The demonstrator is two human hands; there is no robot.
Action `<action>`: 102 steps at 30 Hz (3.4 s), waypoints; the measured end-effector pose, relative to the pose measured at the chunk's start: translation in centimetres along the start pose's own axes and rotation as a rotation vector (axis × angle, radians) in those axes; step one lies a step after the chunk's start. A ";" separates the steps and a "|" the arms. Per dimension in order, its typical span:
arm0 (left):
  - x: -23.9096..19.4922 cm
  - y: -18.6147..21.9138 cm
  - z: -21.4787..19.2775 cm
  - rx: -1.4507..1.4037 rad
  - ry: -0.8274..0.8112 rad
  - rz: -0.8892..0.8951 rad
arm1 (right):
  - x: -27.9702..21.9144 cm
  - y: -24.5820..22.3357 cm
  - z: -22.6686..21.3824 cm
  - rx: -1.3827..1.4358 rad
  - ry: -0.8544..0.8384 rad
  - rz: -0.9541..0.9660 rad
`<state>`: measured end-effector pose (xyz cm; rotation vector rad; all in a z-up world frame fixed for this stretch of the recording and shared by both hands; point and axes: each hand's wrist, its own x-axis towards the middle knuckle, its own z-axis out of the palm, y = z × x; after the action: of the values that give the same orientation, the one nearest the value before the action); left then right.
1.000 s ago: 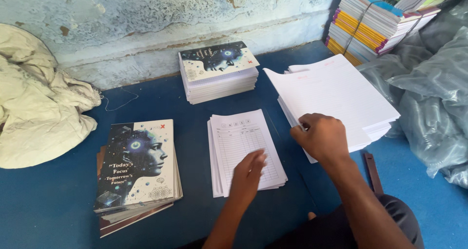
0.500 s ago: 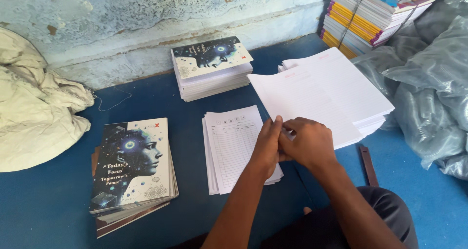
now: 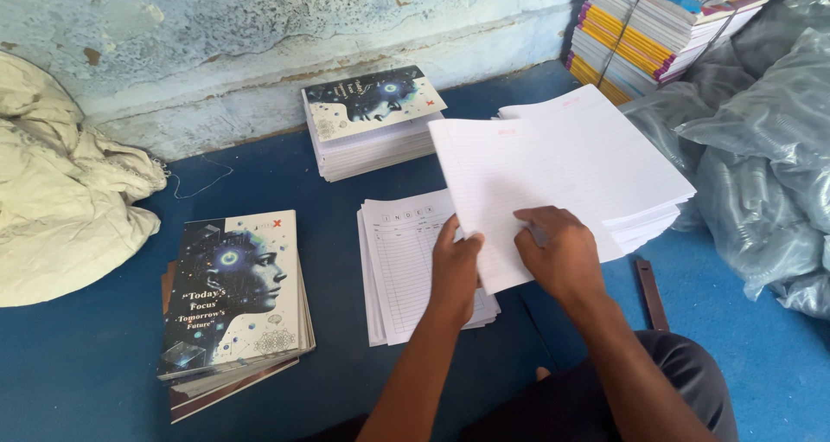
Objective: The person sits on the floor and assembles notebooks by inserting a stack of lined pages into a printed cover. They repeatedly pick up a cover, place the pages inside, and set the completed notebook aside.
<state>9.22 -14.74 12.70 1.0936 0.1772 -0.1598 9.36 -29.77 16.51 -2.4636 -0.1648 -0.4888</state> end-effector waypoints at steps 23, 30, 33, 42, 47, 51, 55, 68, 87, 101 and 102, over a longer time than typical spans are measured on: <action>-3.5 2.0 -11.7 -0.138 -0.030 0.085 | 0.8 1.7 2.6 0.861 -0.570 0.674; -3.3 1.3 -11.7 -0.093 0.033 0.032 | 0.4 1.9 3.2 0.947 -0.535 0.586; -2.8 0.2 -11.7 -0.107 0.123 -0.001 | 0.4 1.5 3.1 0.936 -0.483 0.620; -3.3 -8.1 -10.6 0.958 0.124 0.418 | 0.5 1.3 2.9 1.069 -0.382 0.711; -4.0 -9.8 -9.5 1.348 -0.032 0.437 | 0.4 1.4 3.2 1.078 -0.389 0.699; -3.2 -10.5 -9.3 1.485 -0.014 0.363 | 0.3 1.8 3.6 1.047 -0.380 0.735; -2.8 -10.9 -9.9 1.543 -0.023 0.361 | 0.3 2.0 3.7 1.073 -0.373 0.723; -0.7 -12.8 -12.6 1.287 0.123 0.592 | 0.1 1.4 3.7 1.082 -0.375 0.756; -2.3 -7.9 -14.0 0.083 0.598 -0.041 | 0.1 1.7 4.1 1.080 -0.353 0.728; -4.6 -4.4 -15.9 -0.521 0.599 0.347 | -0.5 2.4 6.9 0.901 -0.468 0.789; -4.6 -4.3 -15.9 -0.538 0.577 0.365 | -0.6 2.4 7.2 0.898 -0.476 0.792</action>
<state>2.77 -2.34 2.88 0.5923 0.5003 0.5144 11.56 -27.43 9.57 -1.5210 0.3319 0.4438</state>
